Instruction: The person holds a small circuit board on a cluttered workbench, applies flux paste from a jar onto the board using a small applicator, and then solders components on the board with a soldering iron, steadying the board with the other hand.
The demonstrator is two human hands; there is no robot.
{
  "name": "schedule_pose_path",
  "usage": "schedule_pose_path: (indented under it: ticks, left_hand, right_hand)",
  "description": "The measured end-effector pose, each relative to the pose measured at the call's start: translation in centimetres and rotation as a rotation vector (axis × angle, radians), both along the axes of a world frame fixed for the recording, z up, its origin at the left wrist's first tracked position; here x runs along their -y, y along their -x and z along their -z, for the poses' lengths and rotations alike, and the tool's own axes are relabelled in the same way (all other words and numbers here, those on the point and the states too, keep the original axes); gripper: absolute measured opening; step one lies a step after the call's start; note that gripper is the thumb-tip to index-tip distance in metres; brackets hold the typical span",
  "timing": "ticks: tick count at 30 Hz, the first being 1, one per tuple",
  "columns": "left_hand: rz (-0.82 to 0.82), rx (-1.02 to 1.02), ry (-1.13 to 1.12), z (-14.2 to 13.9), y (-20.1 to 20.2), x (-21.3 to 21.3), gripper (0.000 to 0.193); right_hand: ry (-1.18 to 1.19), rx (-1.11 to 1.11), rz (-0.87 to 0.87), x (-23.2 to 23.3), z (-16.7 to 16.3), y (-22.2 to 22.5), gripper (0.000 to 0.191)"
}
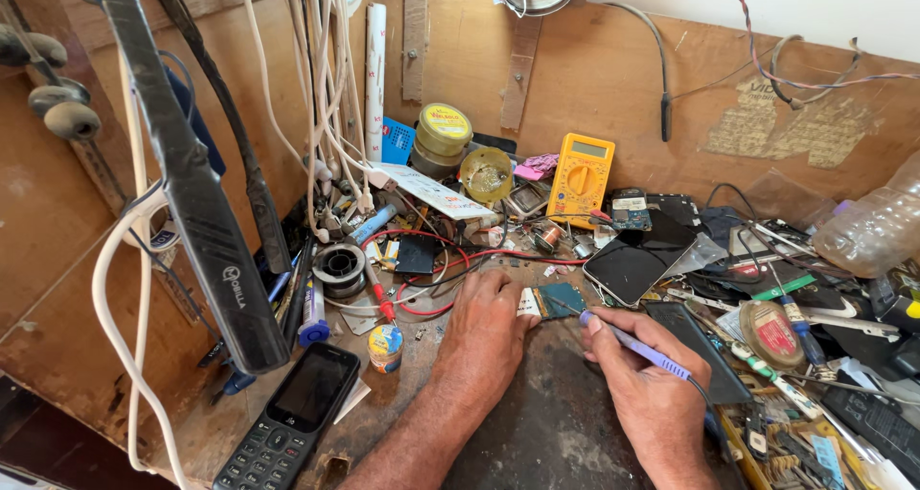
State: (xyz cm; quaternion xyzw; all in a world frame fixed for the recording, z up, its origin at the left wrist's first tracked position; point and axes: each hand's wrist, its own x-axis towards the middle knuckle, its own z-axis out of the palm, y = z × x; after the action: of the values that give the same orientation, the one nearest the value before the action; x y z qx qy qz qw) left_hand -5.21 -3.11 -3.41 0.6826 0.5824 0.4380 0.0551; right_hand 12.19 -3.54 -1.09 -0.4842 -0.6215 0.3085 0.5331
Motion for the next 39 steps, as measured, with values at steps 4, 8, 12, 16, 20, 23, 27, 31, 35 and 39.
schedule_pose_path:
  ticks: [4, 8, 12, 16, 20, 23, 27, 31, 35, 39]
  left_hand:
    - [0.001, 0.004, 0.004, 0.04, 0.01, -0.03, 0.034]
    - [0.000, 0.001, -0.003, 0.07, 0.05, -0.11, 0.034]
    - [0.002, 0.004, 0.007, 0.11, 0.09, -0.08, 0.033]
    - [0.000, 0.007, 0.009, 0.10, 0.08, -0.03, 0.032]
    - [0.002, 0.004, 0.009, 0.08, 0.11, 0.00, 0.032]
    - [0.001, 0.006, -0.008, 0.08, 0.07, 0.02, 0.033]
    - [-0.003, -0.001, 0.001, 0.04, 0.07, 0.03, 0.032]
    - [-0.001, -0.002, 0.021, -0.02, 0.07, 0.07, 0.031]
    - [-0.001, -0.001, 0.019, -0.03, 0.05, 0.03, 0.031]
    - [-0.002, -0.001, 0.000, 0.09, 0.02, 0.04, 0.032]
  right_hand:
    - [-0.002, 0.004, -0.005, -0.06, 0.11, 0.04, 0.021]
    - [-0.006, 0.002, -0.008, -0.16, 0.24, 0.02, 0.021]
    - [0.000, -0.004, -0.029, -0.17, 0.35, 0.00, 0.021]
    - [-0.019, 0.017, -0.011, -0.11, 0.44, 0.00, 0.022]
    - [-0.011, -0.005, -0.020, -0.09, 0.42, 0.04, 0.021]
    - [0.003, 0.005, -0.026, -0.04, 0.32, 0.02, 0.022]
    - [-0.005, 0.030, -0.016, 0.00, 0.18, 0.01, 0.022]
    - [0.019, 0.013, -0.017, 0.04, 0.21, 0.11, 0.021]
    - [-0.011, 0.014, -0.024, 0.02, 0.27, 0.04, 0.022]
    - [-0.026, 0.037, -0.020, 0.01, 0.36, -0.03, 0.022]
